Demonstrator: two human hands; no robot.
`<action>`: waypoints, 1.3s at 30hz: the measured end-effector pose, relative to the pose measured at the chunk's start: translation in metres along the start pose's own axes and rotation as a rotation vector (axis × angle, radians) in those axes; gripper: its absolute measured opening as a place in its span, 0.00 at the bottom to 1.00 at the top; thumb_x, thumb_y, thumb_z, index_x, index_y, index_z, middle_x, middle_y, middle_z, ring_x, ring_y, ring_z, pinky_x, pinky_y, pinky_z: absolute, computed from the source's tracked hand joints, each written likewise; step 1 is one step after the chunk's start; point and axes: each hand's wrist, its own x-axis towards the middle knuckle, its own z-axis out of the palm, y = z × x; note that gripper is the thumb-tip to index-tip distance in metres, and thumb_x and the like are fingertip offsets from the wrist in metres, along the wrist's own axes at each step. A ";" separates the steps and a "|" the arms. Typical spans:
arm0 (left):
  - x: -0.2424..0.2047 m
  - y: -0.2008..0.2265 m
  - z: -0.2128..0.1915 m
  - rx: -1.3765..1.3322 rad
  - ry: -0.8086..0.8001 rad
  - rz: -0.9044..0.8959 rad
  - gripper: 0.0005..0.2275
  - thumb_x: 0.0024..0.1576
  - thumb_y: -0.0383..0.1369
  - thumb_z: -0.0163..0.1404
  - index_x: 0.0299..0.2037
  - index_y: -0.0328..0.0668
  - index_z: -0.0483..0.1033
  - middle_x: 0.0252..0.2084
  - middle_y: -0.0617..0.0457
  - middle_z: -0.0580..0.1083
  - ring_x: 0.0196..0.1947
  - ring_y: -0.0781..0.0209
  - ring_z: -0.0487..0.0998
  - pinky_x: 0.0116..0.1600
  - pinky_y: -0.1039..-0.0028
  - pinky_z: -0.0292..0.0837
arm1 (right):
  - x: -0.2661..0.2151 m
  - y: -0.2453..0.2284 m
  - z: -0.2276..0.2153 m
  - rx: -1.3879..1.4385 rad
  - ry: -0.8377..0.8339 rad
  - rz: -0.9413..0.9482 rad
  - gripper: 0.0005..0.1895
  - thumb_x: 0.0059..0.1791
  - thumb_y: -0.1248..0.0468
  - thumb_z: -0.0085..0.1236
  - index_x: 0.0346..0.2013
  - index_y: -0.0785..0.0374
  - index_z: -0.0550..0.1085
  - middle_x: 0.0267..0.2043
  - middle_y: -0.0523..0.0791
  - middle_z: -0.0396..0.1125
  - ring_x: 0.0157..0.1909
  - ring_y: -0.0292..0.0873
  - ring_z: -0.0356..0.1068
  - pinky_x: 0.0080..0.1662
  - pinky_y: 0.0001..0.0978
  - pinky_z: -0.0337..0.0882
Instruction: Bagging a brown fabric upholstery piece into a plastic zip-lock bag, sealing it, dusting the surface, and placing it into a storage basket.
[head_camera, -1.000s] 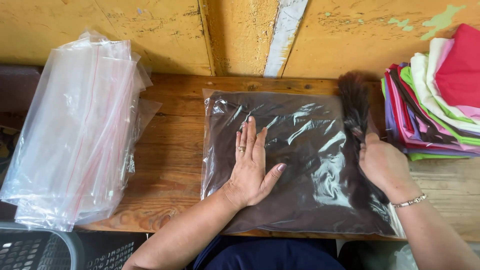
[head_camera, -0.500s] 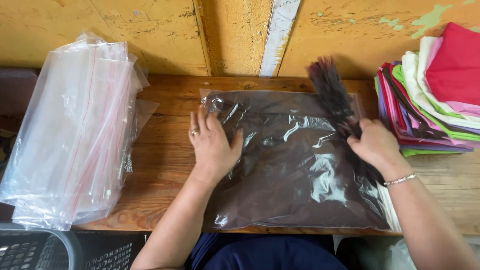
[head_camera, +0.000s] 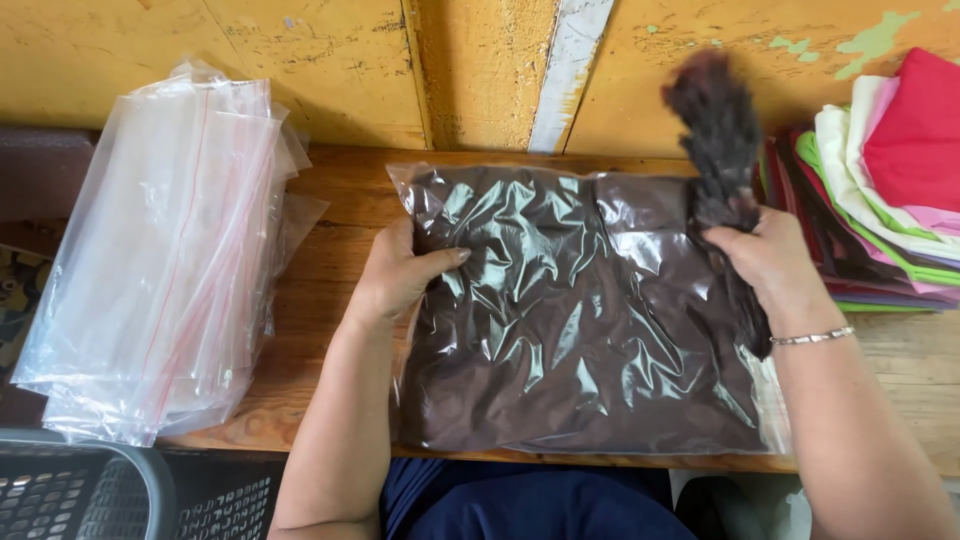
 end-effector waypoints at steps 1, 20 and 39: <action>-0.007 0.008 0.002 0.000 0.001 0.001 0.15 0.48 0.26 0.60 0.45 0.36 0.73 0.43 0.46 0.80 0.42 0.56 0.82 0.48 0.68 0.82 | -0.010 -0.020 -0.006 0.000 0.000 -0.001 0.14 0.42 0.67 0.64 0.42 0.63 0.79 0.37 0.41 0.72 0.38 0.35 0.70 0.40 0.25 0.68; -0.027 -0.003 -0.021 0.710 -0.200 0.670 0.20 0.53 0.20 0.45 0.55 0.42 0.79 0.58 0.48 0.76 0.65 0.46 0.70 0.73 0.55 0.53 | -0.080 -0.063 -0.068 -0.523 -0.245 0.230 0.15 0.51 0.67 0.49 0.37 0.78 0.80 0.33 0.61 0.76 0.31 0.58 0.70 0.37 0.44 0.66; -0.043 -0.091 0.097 1.331 -0.339 0.829 0.39 0.54 0.56 0.52 0.71 0.44 0.56 0.74 0.33 0.50 0.74 0.25 0.46 0.72 0.32 0.31 | -0.019 0.006 -0.003 -0.985 -0.083 -0.176 0.15 0.56 0.62 0.43 0.48 0.68 0.73 0.39 0.63 0.74 0.43 0.72 0.73 0.43 0.63 0.73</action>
